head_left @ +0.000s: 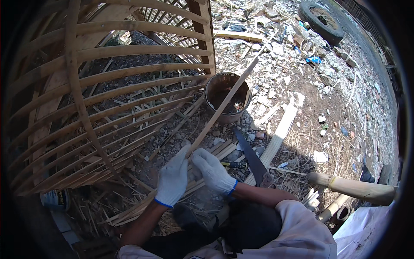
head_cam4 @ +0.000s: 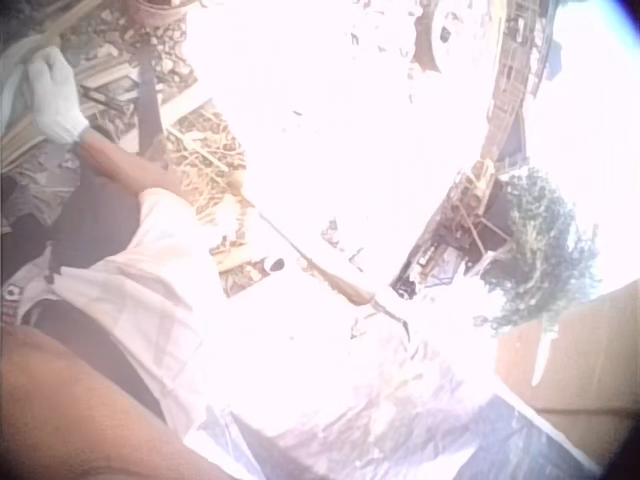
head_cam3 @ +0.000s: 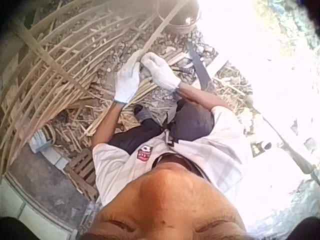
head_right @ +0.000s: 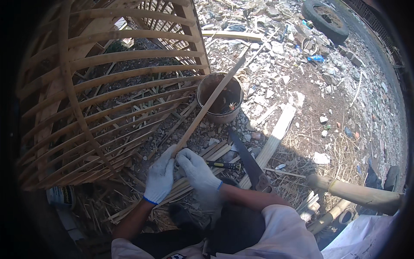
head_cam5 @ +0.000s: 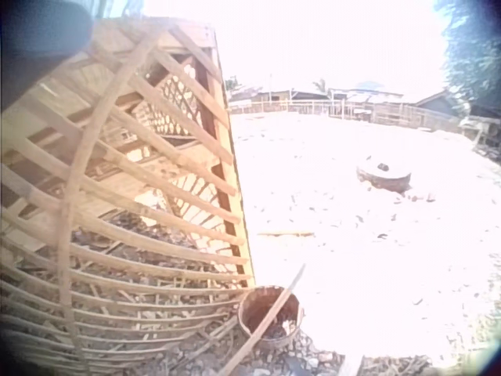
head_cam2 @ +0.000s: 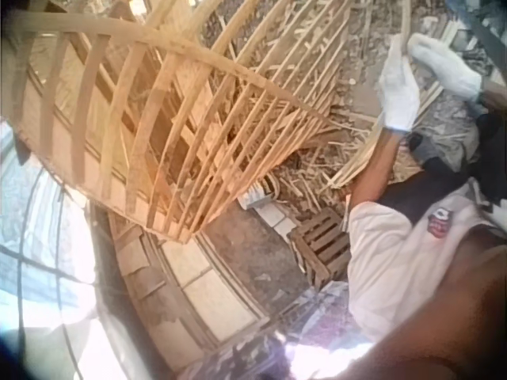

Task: Constructing a curved bamboo lattice structure using strips of bamboo, a hammer, and nails.

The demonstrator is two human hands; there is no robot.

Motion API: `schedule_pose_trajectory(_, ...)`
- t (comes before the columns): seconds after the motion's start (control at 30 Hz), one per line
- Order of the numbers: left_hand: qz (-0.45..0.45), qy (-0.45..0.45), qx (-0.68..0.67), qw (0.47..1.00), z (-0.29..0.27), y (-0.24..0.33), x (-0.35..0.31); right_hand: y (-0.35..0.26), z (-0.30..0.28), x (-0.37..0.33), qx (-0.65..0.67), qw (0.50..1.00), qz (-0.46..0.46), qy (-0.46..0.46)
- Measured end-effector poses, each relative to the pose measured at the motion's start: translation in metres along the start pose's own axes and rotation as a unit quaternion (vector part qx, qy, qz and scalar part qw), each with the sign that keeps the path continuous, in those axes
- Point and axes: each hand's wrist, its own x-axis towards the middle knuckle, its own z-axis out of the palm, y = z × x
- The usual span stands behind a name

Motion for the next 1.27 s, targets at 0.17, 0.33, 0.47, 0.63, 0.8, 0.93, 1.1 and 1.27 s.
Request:
schedule_pose_trajectory(0.17,0.005,-0.048,0.010,0.999,-0.009,-0.011,-0.014,-0.034,-0.047,0.021,-0.477,0.784,-0.383,-0.103)
schedule_pose_trajectory(0.33,-0.011,-0.099,0.009,0.995,-0.004,-0.007,-0.022,-0.014,-0.060,0.009,-0.498,0.761,-0.393,-0.132)
schedule_pose_trajectory(0.47,-0.029,-0.028,-0.053,0.998,0.004,-0.003,-0.014,-0.009,-0.029,0.006,-0.403,0.839,-0.365,0.030)
schedule_pose_trajectory(0.63,0.022,0.027,-0.027,0.999,0.011,-0.019,-0.016,-0.037,-0.053,0.025,-0.563,0.721,-0.391,-0.100)
schedule_pose_trajectory(0.8,0.050,0.032,-0.026,0.998,0.007,-0.012,-0.009,-0.011,-0.027,0.009,-0.344,0.899,-0.268,0.038)
schedule_pose_trajectory(0.93,0.029,0.002,-0.010,1.000,0.007,-0.014,-0.015,-0.041,-0.042,0.014,-0.582,0.700,-0.391,-0.134)
schedule_pose_trajectory(1.1,0.045,0.031,0.060,0.997,0.000,-0.015,-0.007,-0.024,-0.014,0.010,-0.505,0.811,-0.296,0.001)
schedule_pose_trajectory(1.27,-0.046,-0.033,0.133,0.990,0.007,-0.039,-0.017,-0.006,-0.002,0.019,-0.604,0.750,-0.269,0.023)
